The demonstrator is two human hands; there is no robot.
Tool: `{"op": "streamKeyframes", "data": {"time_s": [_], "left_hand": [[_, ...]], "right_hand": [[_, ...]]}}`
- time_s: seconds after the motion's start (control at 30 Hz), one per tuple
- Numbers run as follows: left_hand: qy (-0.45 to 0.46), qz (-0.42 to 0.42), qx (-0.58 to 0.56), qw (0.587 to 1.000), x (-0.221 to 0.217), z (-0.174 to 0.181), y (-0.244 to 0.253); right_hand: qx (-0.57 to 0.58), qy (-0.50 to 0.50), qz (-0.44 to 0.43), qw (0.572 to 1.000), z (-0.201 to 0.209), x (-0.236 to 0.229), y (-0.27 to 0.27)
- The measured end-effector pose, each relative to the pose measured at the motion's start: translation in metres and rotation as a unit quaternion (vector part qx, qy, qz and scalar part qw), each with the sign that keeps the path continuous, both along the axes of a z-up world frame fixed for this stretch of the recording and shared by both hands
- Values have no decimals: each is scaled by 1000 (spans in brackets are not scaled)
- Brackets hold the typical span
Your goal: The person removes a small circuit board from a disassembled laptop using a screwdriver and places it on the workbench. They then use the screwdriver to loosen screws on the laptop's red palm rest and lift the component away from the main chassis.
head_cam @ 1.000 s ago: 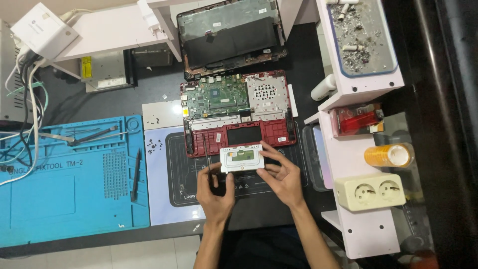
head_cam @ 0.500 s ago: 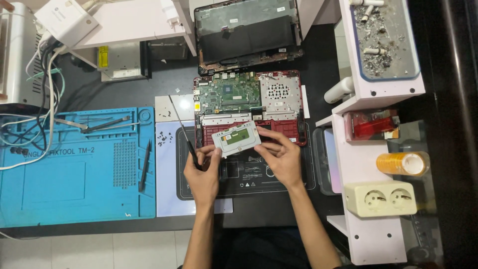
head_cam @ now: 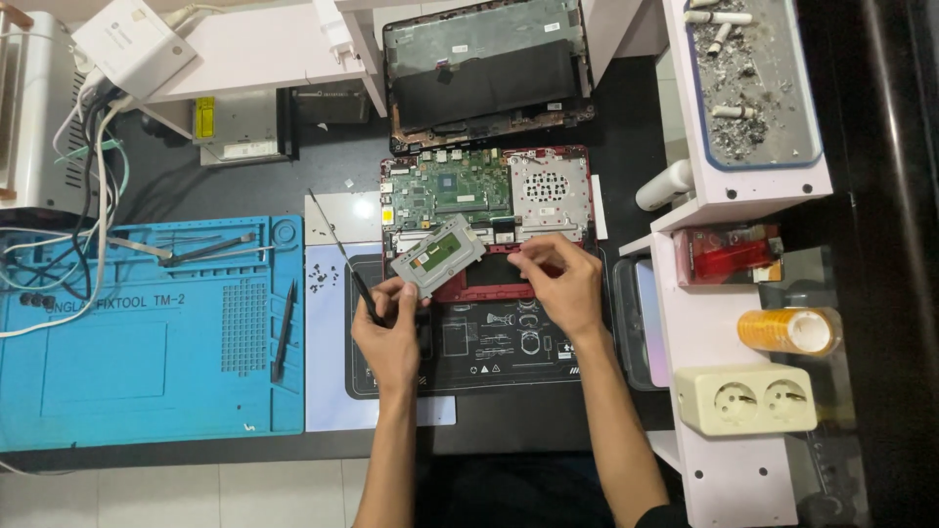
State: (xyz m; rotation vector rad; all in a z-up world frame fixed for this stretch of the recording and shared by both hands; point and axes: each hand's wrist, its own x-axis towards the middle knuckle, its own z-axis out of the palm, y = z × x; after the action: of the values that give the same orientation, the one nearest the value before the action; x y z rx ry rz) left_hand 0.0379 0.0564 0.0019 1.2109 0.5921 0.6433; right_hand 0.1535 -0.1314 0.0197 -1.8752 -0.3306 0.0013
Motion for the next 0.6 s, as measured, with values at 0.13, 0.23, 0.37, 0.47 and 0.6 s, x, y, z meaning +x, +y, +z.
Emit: {"op": "streamKeyframes", "data": {"time_s": [0.13, 0.23, 0.37, 0.47, 0.6], "left_hand": [[22, 16, 7, 1000, 3, 0, 5], [24, 14, 14, 1000, 1, -2, 7], [53, 25, 10, 998, 2, -1, 7], [63, 24, 26, 997, 2, -1, 6], [74, 21, 46, 996, 3, -4, 5]], "right_hand": [[-79, -6, -42, 996, -19, 11, -11], [-54, -134, -28, 989, -19, 10, -12], [-107, -173, -15, 979, -13, 8, -9], [-136, -189, -4, 972, -31, 12, -7], [-152, -186, 26, 970, -28, 13, 1]]}}
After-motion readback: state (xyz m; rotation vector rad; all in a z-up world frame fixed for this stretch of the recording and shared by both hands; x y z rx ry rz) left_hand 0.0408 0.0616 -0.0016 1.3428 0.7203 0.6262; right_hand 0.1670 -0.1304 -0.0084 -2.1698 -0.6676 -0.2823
